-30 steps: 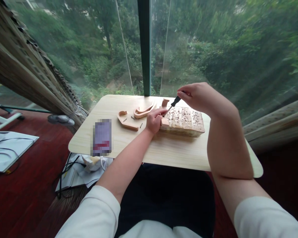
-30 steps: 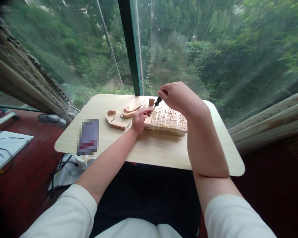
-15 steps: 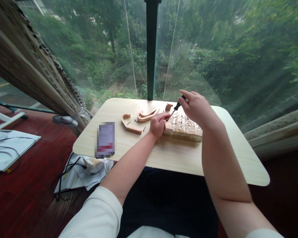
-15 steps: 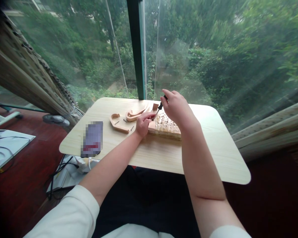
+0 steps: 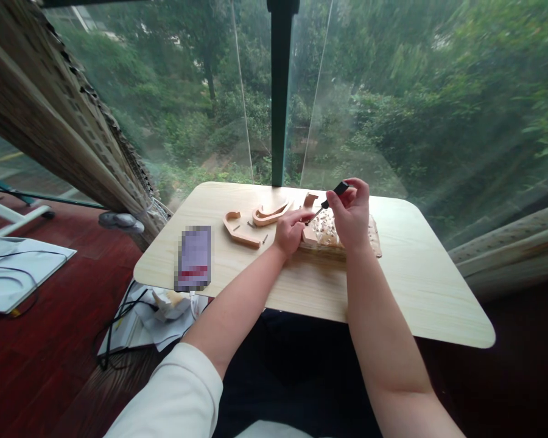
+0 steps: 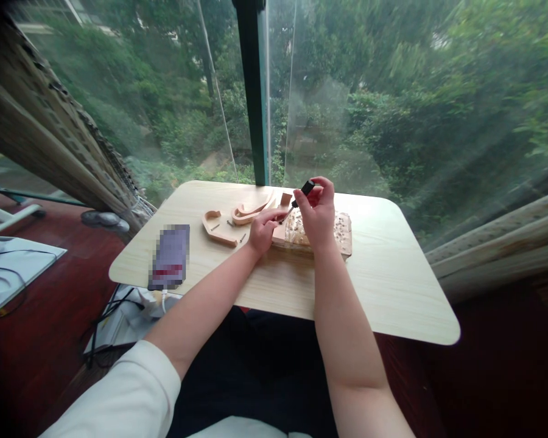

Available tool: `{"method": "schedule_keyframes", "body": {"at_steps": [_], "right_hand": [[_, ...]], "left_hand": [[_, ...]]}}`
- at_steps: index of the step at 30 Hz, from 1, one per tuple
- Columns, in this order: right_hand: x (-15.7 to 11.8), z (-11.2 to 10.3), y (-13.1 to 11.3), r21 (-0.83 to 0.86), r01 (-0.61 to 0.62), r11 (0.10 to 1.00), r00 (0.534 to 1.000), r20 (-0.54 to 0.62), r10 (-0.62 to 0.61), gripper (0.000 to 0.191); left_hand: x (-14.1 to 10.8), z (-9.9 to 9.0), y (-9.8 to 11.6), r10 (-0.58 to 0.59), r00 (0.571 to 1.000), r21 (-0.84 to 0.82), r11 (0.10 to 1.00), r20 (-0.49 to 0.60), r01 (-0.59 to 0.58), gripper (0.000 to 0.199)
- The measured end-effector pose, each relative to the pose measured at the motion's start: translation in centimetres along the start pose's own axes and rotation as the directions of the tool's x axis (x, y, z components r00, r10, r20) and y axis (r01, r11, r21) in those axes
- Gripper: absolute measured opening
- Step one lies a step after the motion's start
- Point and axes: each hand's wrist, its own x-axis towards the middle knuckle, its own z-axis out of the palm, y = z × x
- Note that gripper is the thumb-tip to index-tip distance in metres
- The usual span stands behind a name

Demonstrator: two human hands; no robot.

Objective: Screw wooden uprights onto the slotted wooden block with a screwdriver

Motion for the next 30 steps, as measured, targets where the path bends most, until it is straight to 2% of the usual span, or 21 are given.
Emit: {"method": "schedule_keyframes", "body": {"at_steps": [4,8,12,15,18,23,26,30], "right_hand": [[-0.1,0.1,0.3,-0.009,-0.030,0.999,0.999,-0.033,0.030,0.050],[-0.3,0.0,0.4,0.047,-0.108,0.993,0.993,0.042,0.106,0.055],[-0.5,0.0,0.5,0.119,-0.107,0.987,0.992,0.079,0.098,0.056],[-0.5,0.1,0.4,0.136,-0.097,0.986,0.991,0.107,0.083,0.056],[-0.6,0.1,0.2,0.126,-0.130,0.983,0.985,0.129,0.114,0.050],[-0.6,-0.1,-0.2,0.102,-0.180,0.978,0.981,0.093,0.171,0.048],[-0.5,-0.2,-0.3,0.134,-0.200,0.970,0.979,0.054,0.195,0.049],[-0.5,-0.1,-0.1,0.235,-0.201,0.951,0.979,0.067,0.190,0.052]], "left_hand": [[0.3,-0.3,0.3,-0.023,0.998,0.001,1.000,0.062,0.023,0.034],[0.9,-0.7,0.8,-0.090,0.994,-0.056,0.994,0.069,0.094,0.029],[2.9,-1.4,2.8,-0.028,0.999,-0.017,0.999,0.022,0.028,0.027],[4.7,-1.7,4.8,-0.031,0.994,-0.014,0.999,0.107,0.032,0.031],[5.5,-1.5,5.7,-0.008,0.993,-0.016,1.000,0.122,0.011,0.036],[4.2,-1.1,4.8,0.093,0.995,0.011,0.996,0.047,-0.093,0.030],[3.5,-1.2,4.1,0.162,0.983,0.053,0.984,0.089,-0.167,0.023],[3.3,-1.2,3.4,0.129,0.979,0.098,0.985,0.157,-0.145,0.024]]}}
